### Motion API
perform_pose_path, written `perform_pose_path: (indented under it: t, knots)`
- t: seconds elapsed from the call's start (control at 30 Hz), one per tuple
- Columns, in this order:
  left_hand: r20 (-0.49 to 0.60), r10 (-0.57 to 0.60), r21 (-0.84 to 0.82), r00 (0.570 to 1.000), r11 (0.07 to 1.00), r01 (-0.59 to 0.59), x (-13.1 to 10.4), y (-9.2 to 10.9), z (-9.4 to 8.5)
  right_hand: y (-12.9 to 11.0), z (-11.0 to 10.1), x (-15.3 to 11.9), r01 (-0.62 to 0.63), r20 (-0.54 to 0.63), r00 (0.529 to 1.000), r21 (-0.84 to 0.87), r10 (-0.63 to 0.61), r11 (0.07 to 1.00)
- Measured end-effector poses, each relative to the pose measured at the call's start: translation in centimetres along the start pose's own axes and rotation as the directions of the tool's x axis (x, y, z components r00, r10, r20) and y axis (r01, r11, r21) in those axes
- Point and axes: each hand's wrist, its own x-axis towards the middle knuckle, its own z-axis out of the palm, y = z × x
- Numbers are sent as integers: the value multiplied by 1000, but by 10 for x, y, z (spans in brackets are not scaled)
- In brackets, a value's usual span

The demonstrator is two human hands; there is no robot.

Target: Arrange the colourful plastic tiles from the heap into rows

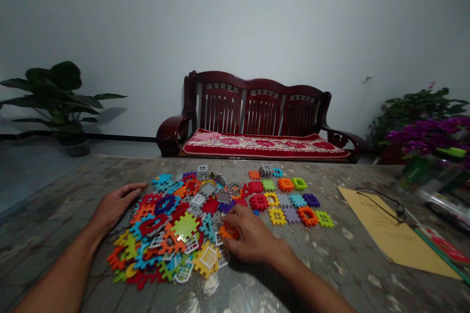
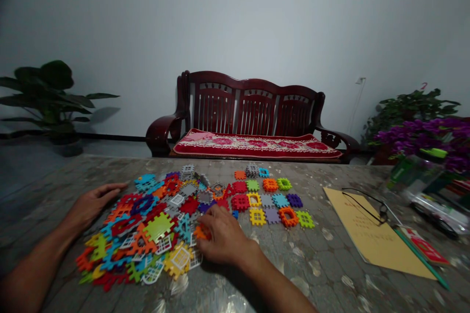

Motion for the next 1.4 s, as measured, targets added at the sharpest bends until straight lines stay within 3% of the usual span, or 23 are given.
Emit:
perform_pose_path:
  t: [0.1,0.23,0.53,0.73,0.97,1.17,1.3,1.4]
  knots:
    - [-1,6,-18,1000,1000,-6,0,0,0,-3,3,1,-54,-29,998,11,54,998]
    - [18,14,-31,1000,999,-14,1,-3,0,6,2,2,-67,22,998,30,66,997]
    - [15,20,-20,1000,1000,-20,0,-2,1,19,-4,-3,182,169,965,105,-198,978]
    - [19,22,-32,1000,999,-22,-1,-2,1,15,6,-4,20,69,997,62,-24,998]
    - [21,29,-47,999,999,-28,0,-4,2,3,10,-4,-139,-10,990,80,140,987]
    - [20,34,-54,999,998,-33,1,-5,1,16,-7,-1,21,68,997,95,-27,995]
    - [18,28,-55,999,998,-27,1,-5,2,24,-11,2,147,163,972,146,-170,978]
    - [21,25,-54,999,998,-24,1,-5,2,19,-10,3,173,191,962,128,-196,977]
